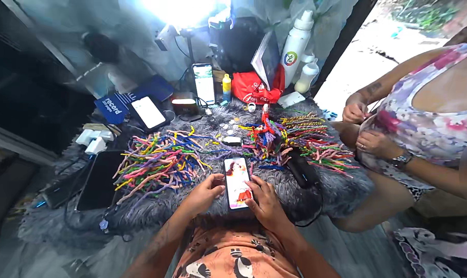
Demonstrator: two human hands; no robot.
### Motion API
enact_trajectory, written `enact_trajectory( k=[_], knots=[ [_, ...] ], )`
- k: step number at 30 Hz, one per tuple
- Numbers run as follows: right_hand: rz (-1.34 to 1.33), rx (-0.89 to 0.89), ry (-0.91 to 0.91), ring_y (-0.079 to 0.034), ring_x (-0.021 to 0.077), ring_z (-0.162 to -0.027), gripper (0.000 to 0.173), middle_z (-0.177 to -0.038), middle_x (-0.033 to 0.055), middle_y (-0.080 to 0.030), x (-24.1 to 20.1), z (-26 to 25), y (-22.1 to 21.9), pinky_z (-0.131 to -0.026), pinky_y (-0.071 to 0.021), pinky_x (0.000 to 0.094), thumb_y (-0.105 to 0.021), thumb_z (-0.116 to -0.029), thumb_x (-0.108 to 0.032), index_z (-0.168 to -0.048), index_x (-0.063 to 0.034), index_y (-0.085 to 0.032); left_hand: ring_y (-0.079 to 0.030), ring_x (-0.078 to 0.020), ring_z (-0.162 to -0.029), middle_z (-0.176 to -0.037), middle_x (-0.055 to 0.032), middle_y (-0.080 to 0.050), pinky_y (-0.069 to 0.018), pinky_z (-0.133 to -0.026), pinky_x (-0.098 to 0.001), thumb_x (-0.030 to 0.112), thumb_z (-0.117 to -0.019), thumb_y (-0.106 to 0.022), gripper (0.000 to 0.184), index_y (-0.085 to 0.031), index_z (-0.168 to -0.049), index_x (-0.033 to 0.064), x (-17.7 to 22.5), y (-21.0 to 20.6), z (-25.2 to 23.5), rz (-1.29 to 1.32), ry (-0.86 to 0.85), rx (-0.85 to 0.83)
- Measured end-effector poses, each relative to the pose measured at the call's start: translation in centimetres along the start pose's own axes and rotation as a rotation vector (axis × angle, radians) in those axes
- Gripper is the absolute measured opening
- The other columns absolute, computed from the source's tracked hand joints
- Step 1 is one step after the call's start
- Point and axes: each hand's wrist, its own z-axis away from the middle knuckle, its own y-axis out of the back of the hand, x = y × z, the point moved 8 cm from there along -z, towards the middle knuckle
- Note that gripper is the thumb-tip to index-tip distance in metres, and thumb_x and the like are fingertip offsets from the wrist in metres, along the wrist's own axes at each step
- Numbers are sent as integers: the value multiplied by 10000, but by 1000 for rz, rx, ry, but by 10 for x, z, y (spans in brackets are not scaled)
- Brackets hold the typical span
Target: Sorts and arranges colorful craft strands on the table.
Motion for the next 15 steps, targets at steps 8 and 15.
enact_trajectory(
  k=[8,15],
  knots=[
    [-169,-112,-216,-549,341,-1298,755,-1441,123,-594,6,-17,6,-1109,-389,548,-332,-1024,-644,-1515,-96,-501,-658,-170,-1046,-1270,-122,-614,-545,-888,-332,263,-1103,-438,448,-392,-1500,58,11,-1,-16,258,74,1],
    [-347,-156,-178,-539,271,-1317,777,-1439,87,-600,14,-18,3,-1152,-344,511,-316,-1024,-659,-1515,-81,-486,-699,-181,-902,-1135,-96,-678,-586,-775,-344,310,-1130,-324,401,-436,-1432,72,12,-11,-41,324,53,-54]
  ],
)
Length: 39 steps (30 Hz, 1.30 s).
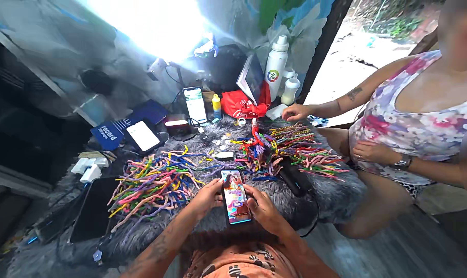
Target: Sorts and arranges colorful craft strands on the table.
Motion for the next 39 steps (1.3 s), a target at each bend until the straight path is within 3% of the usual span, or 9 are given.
enact_trajectory(
  k=[6,12,14,19,21,28,33,35,39],
  knots=[
    [-229,-41,26,-516,234,-1369,894,-1470,125,-570,0,0,2,-1147,-369,504,-305,-993,-718,-1531,-13,-420,-715,-159,-827,-1055,-77,-707,-599,-703,-314,227,-1124,-346,313,-485,-1359,73,27,9,4,-97,-84,31],
    [-470,33,69,-575,164,-1297,890,-1414,165,-595,-6,3,11,-1095,-459,339,-366,-1017,-656,-1506,88,-365,-670,-57,-755,-934,-10,-690,-574,-703,-229,184,-1114,-325,303,-495,-1326,51,132,26,31,-248,-449,198],
    [-485,27,48,-581,160,-1283,834,-1408,156,-600,-6,2,14,-1089,-458,336,-372,-1035,-606,-1507,81,-366,-653,-43,-779,-983,0,-666,-566,-725,-233,205,-1120,-313,330,-460,-1386,73,171,24,35,-267,-531,244],
    [-485,32,31,-608,165,-1236,904,-1363,135,-634,-1,0,22,-1061,-478,352,-379,-998,-686,-1511,59,-379,-668,-65,-745,-1007,-8,-666,-587,-710,-258,168,-1118,-337,254,-441,-1338,96,249,3,-12,-147,-742,179],
    [-491,41,26,-619,171,-1224,872,-1353,136,-640,-1,2,24,-1056,-488,355,-377,-1016,-650,-1509,69,-370,-646,-76,-790,-1091,-48,-637,-567,-738,-272,164,-1119,-345,324,-411,-1424,79,264,-10,-35,-156,-764,183],
    [-569,46,91,-641,173,-1200,845,-1298,126,-669,5,6,23,-1056,-510,369,-433,-1027,-603,-1491,99,-359,-685,-198,-981,-1197,-115,-644,-594,-820,-395,200,-1114,-385,369,-383,-1474,119,266,-20,-191,72,-822,113],
    [-583,5,106,-647,167,-1187,876,-1290,132,-675,8,10,22,-1059,-507,370,-431,-1016,-625,-1496,105,-356,-656,-218,-1067,-1246,-125,-618,-576,-881,-443,227,-1111,-381,386,-383,-1477,105,241,-34,-242,204,-818,108],
    [-602,-11,132,-648,152,-1185,866,-1280,119,-684,9,12,21,-1069,-500,361,-427,-1017,-618,-1495,101,-355,-659,-180,-996,-1190,-95,-621,-580,-819,-392,205,-1104,-388,360,-385,-1450,104,230,-31,-259,229,-833,111],
    [-631,-26,155,-651,149,-1182,846,-1271,117,-689,9,13,20,-1069,-499,353,-427,-1021,-602,-1494,96,-355,-667,-181,-966,-1180,-122,-637,-579,-822,-395,187,-1111,-367,362,-408,-1449,62,216,-20,-275,112,-791,129]
  ],
)
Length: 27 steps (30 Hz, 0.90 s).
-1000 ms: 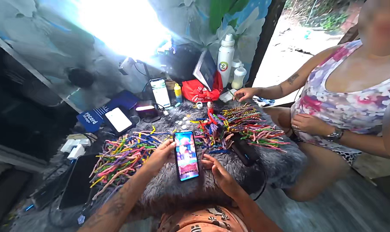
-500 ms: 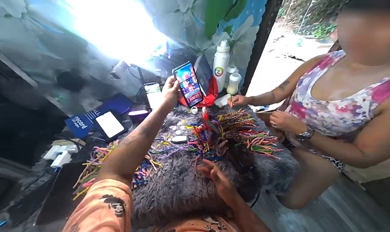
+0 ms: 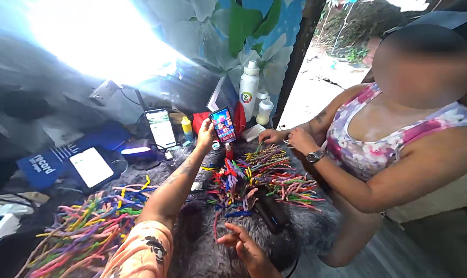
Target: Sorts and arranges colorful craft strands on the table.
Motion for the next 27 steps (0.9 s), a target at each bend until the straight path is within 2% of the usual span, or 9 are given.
enact_trajectory(
  k=[2,6,10,15,18,20,23,25,27],
  knots=[
    [0,5,5,-656,150,-1175,837,-1259,115,-696,0,0,-1,-1065,-501,353,-414,-1024,-604,-1489,91,-370,-675,-179,-952,-1189,-135,-647,-582,-813,-392,198,-1114,-375,369,-427,-1451,56,2,8,-1,-113,40,-15],
    [-10,19,2,-662,158,-1173,809,-1255,108,-701,-1,2,-3,-1067,-505,361,-409,-1029,-594,-1485,74,-396,-666,-216,-1042,-1271,-166,-636,-561,-890,-429,210,-1109,-423,381,-464,-1454,55,10,14,-5,-236,124,-86],
    [0,-10,-11,-661,137,-1152,777,-1245,99,-703,-1,1,-4,-1047,-510,347,-419,-1036,-571,-1474,70,-418,-667,-186,-976,-1209,-143,-650,-567,-843,-399,181,-1101,-436,342,-493,-1410,45,13,13,-3,-244,138,-96],
    [-3,-40,-11,-655,128,-1172,770,-1256,86,-700,0,0,-5,-1063,-502,332,-424,-1035,-571,-1482,56,-416,-680,-209,-946,-1186,-146,-661,-579,-793,-417,180,-1103,-438,351,-477,-1434,72,15,9,8,-201,201,-90],
    [-1,-37,-15,-653,125,-1176,769,-1258,80,-702,-1,0,-5,-1066,-499,329,-418,-1034,-574,-1485,49,-421,-675,-189,-897,-1150,-139,-673,-571,-757,-388,186,-1102,-438,342,-492,-1422,75,15,10,7,-214,185,-77],
    [-4,-35,-24,-651,125,-1184,772,-1264,78,-701,-1,0,-5,-1073,-496,330,-421,-1032,-575,-1488,48,-419,-679,-214,-962,-1207,-155,-666,-571,-813,-415,208,-1100,-455,372,-481,-1447,76,14,13,8,-242,171,-53],
    [13,-39,-7,-651,127,-1185,765,-1264,76,-702,-3,1,-5,-1075,-495,336,-414,-1034,-577,-1487,40,-426,-617,-293,-1197,-1433,-209,-537,-528,-978,-480,211,-1069,-518,467,-424,-1493,41,24,20,15,-369,75,21],
    [25,-40,3,-652,134,-1184,760,-1263,81,-702,-4,4,-6,-1076,-496,342,-409,-1037,-575,-1481,41,-437,-600,-338,-1196,-1397,-267,-516,-521,-990,-491,206,-1035,-548,462,-466,-1432,-14,37,22,32,-518,-38,97],
    [41,-47,14,-652,134,-1185,755,-1260,85,-702,-4,4,-6,-1071,-500,339,-406,-1041,-570,-1471,49,-445,-597,-380,-1162,-1297,-285,-563,-500,-987,-536,192,-1023,-546,408,-531,-1366,-28,49,10,53,-651,-103,52]
  ],
)
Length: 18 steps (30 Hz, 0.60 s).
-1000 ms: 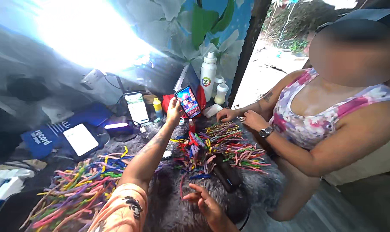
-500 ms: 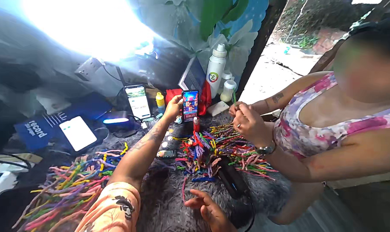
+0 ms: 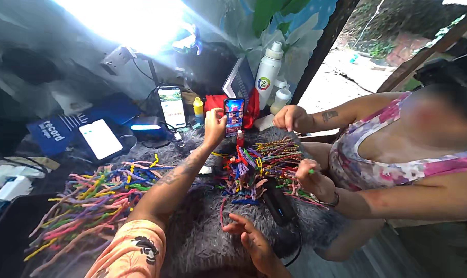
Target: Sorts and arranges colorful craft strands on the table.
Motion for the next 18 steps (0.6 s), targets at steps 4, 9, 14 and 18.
enact_trajectory(
  k=[4,9,14,18],
  knots=[
    [-4,-7,-9,-640,121,-1192,744,-1268,80,-695,1,-1,0,-1064,-499,325,-438,-1044,-544,-1458,73,-445,-646,-393,-1035,-1169,-275,-636,-514,-947,-572,235,-1026,-610,505,-484,-1453,-4,10,-43,27,-111,-13,-338],
    [32,0,-11,-644,118,-1186,740,-1254,85,-697,2,-1,1,-1061,-504,326,-456,-1047,-526,-1445,98,-440,-667,-378,-1007,-1096,-247,-676,-507,-944,-573,236,-1056,-562,367,-586,-1333,-3,-5,-47,36,-143,66,-360],
    [83,19,31,-655,118,-1153,694,-1221,91,-707,3,-1,1,-1040,-514,326,-454,-1057,-499,-1413,96,-486,-660,-359,-1040,-1159,-244,-665,-509,-947,-552,195,-1089,-444,339,-611,-1276,-33,-19,0,42,-151,89,-198],
    [85,3,17,-650,108,-1152,665,-1235,89,-703,4,-3,-1,-1033,-511,315,-455,-1066,-464,-1430,92,-477,-665,-331,-1031,-1204,-225,-658,-526,-927,-523,176,-1071,-505,398,-493,-1447,46,-21,-6,49,-109,130,-375]
  ],
)
